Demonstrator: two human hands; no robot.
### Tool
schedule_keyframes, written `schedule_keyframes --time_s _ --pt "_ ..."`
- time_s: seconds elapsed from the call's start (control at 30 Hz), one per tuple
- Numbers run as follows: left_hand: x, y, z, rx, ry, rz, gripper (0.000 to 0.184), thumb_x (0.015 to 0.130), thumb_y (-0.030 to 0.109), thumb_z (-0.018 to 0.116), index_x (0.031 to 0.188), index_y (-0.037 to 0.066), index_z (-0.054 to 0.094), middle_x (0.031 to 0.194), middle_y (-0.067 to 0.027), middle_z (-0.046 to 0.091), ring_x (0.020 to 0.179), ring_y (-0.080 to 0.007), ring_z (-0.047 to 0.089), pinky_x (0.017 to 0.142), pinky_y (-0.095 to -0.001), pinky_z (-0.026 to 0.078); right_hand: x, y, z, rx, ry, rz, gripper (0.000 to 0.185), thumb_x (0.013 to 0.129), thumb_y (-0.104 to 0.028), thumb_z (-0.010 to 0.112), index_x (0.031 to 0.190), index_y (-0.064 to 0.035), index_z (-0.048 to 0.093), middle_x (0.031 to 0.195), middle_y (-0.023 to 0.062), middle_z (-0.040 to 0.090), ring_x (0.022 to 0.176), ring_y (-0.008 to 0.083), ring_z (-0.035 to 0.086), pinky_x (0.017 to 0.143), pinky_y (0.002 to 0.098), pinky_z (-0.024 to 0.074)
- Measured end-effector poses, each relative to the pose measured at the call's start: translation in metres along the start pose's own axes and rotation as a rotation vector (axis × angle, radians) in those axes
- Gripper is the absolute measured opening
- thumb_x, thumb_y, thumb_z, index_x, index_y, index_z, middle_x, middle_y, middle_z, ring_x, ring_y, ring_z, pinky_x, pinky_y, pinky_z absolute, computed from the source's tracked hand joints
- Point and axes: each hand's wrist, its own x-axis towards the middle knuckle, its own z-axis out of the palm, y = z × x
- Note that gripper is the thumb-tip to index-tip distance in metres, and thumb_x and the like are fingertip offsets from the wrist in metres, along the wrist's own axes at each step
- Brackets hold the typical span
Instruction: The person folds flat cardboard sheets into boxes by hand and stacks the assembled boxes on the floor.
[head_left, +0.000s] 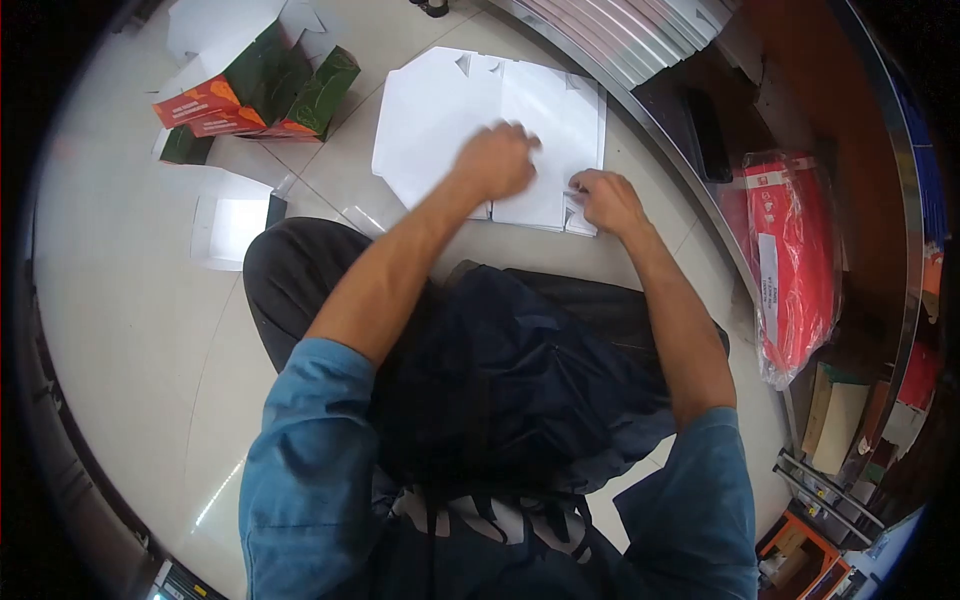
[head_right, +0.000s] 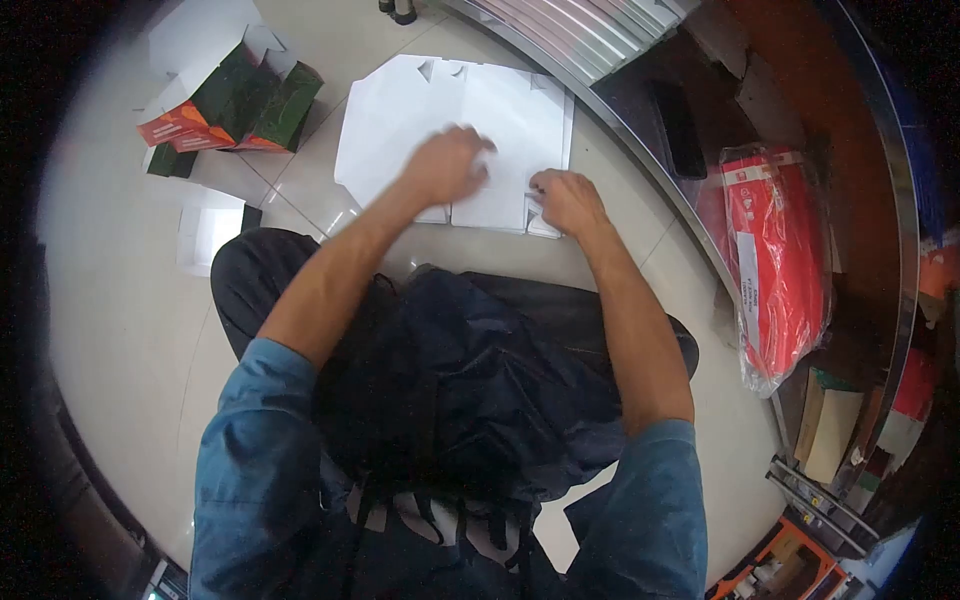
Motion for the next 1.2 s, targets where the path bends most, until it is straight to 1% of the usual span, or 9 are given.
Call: schedule_keyframes --time_s 0.27,0.37,0.53,0.63,0.73,0.83,0.93,1.03,1.2 --pt "-0.026 0.04 0.049 0.174 -0.007 0.195 0.049 0.074 0.035 0.076 0.111 0.006 0.06 0.111 -0.0111 0.058 0.108 -0.0272 0.056 0.092 -0.0426 0.046 0.003 0.005 -0.026 0.187 -0.049 -0.024 0.029 0.079 -0.012 0.075 0.106 -0.0043 0.068 0.101 0.0189 0.071 0.098 0.034 0.067 0.086 0.0414 0.0511" --pt "-0.026 0.039 0.044 0.172 0.127 0.237 0.043 0.076 0.024 0.073 0.112 0.006 0.059 0.114 -0.0117 0.056 0.11 -0.0272 0.055 0.091 -0.0418 0.046 -0.003 0.001 -0.04 0.266 -0.042 -0.017 0.031 0.078 -0.01 0.076 0.105 -0.0017 0.067 0.101 0.0188 0.071 0.097 0.0321 0.067 0.087 0.0386 0.0518" --pt "-0.022 0.032 0.044 0.088 -0.001 0.188 0.04 0.075 0.014 0.069 0.113 0.005 0.062 0.117 -0.0134 0.058 0.111 -0.0303 0.057 0.091 -0.0418 0.049 -0.005 0.011 -0.029 0.435 -0.058 0.066 0.031 0.075 -0.004 0.077 0.105 -0.0017 0.068 0.1 0.015 0.07 0.098 0.0291 0.065 0.089 0.0356 0.0509" --pt "-0.02 0.031 0.036 0.075 -0.043 0.173 0.036 0.077 0.012 0.065 0.112 0.004 0.063 0.115 -0.0133 0.059 0.105 -0.0301 0.06 0.085 -0.0422 0.053 -0.01 0.02 -0.021 0.224 0.073 -0.155 0.034 0.074 -0.001 0.078 0.106 -0.0022 0.067 0.118 0.0134 0.063 0.106 0.0243 0.062 0.091 0.0322 0.0492" --pt "-0.018 0.033 0.029 0.059 -0.036 0.172 0.035 0.078 0.012 0.064 0.112 0.005 0.063 0.115 -0.0133 0.059 0.101 -0.0302 0.062 0.08 -0.0428 0.054 -0.013 0.023 -0.022 0.194 0.162 -0.059 0.049 0.075 0.0 0.078 0.121 -0.0062 0.061 0.135 0.0146 0.05 0.118 0.0211 0.056 0.097 0.0325 0.0462" --pt "-0.019 0.031 0.022 0.04 -0.027 0.166 0.036 0.077 0.013 0.065 0.113 0.006 0.063 0.115 -0.0126 0.059 0.101 -0.0301 0.062 0.08 -0.0427 0.054 -0.02 0.02 -0.034 0.833 -0.014 0.2 0.07 0.076 0.001 0.078 0.138 -0.011 0.049 0.143 0.0158 0.043 0.123 0.0237 0.053 0.103 0.0353 0.0439" --pt "-0.022 0.031 0.024 0.036 -0.035 0.168 0.039 0.076 0.014 0.068 0.114 0.006 0.062 0.115 -0.0119 0.059 0.103 -0.0296 0.061 0.084 -0.0424 0.053 -0.025 0.027 -0.034 1.321 -0.171 0.171 0.088 0.075 0.0 0.08 0.149 -0.0104 0.034 0.146 0.0169 0.04 0.128 0.0261 0.049 0.107 0.0368 0.0413" --pt "-0.02 0.028 0.027 0.033 0.006 0.183 0.043 0.074 0.014 0.071 0.115 0.007 0.062 0.116 -0.0115 0.059 0.106 -0.0291 0.06 0.089 -0.0421 0.05 -0.018 0.029 -0.028 1.074 -0.051 0.039 0.088 0.073 -0.001 0.082 0.148 -0.0045 0.036 0.146 0.0171 0.042 0.126 0.0236 0.051 0.104 0.034 0.0436" --pt "-0.019 0.023 0.034 0.035 0.085 0.217 0.045 0.073 0.014 0.072 0.116 0.008 0.062 0.117 -0.0108 0.059 0.107 -0.0285 0.059 0.093 -0.0416 0.047 -0.019 0.02 -0.035 0.97 -0.067 0.149 0.083 0.072 -0.004 0.083 0.145 -0.0022 0.042 0.137 0.0171 0.052 0.12 0.0194 0.056 0.101 0.0307 0.0455"
